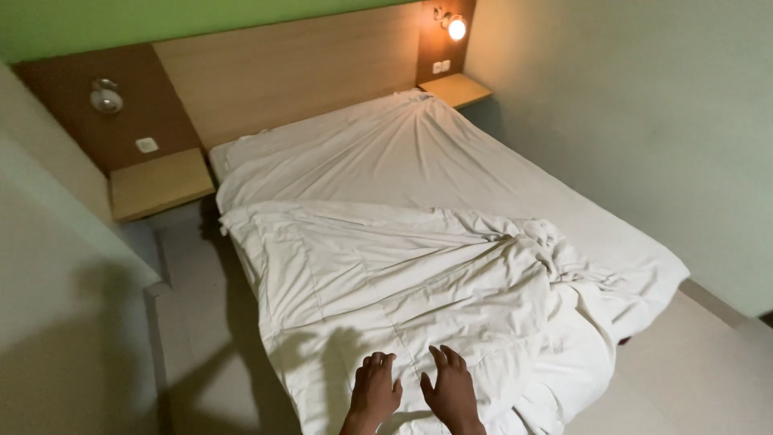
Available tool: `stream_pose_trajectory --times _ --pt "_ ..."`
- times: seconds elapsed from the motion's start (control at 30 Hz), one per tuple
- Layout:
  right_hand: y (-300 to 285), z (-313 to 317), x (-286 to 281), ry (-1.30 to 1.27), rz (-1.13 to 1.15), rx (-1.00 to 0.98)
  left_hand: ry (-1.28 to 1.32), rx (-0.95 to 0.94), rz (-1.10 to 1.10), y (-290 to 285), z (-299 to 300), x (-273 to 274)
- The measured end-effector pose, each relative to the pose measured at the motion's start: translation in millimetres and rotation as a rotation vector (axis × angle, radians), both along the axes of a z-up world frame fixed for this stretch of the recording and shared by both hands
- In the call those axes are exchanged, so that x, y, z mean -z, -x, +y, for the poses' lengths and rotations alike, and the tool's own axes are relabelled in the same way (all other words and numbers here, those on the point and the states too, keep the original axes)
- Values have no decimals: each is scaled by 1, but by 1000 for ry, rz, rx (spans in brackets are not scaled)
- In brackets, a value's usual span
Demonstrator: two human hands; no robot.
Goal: The person folds a white duvet on a bed by hand, repeatedly gathering and aligning the fabric from the foot of the bed toward the head. The duvet is folded in half and then folded again into a compact bundle.
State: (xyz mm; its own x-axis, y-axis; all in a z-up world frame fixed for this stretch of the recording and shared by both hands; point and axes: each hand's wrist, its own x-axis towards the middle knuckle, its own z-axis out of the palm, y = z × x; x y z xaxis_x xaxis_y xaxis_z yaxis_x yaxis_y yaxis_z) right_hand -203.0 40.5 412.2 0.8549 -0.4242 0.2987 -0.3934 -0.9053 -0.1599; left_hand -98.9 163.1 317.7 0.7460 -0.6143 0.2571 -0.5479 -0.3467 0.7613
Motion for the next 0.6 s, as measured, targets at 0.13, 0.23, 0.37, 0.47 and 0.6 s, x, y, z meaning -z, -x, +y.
stream_pose_trajectory --times 0.13,0.23,0.37,0.47,0.6 --pt "11 3 3 -24 7 -37 -10 -20 5 15 8 -5" --pt "13 6 6 -12 19 -39 -45 -19 26 18 10 -8" --pt "25 10 4 12 53 16 -9 6 43 25 12 -12" --pt "36 6 1 9 48 48 29 20 45 30 3 -9" --pt "53 -4 -7 -5 -4 67 32 12 36 44 -7 -15"
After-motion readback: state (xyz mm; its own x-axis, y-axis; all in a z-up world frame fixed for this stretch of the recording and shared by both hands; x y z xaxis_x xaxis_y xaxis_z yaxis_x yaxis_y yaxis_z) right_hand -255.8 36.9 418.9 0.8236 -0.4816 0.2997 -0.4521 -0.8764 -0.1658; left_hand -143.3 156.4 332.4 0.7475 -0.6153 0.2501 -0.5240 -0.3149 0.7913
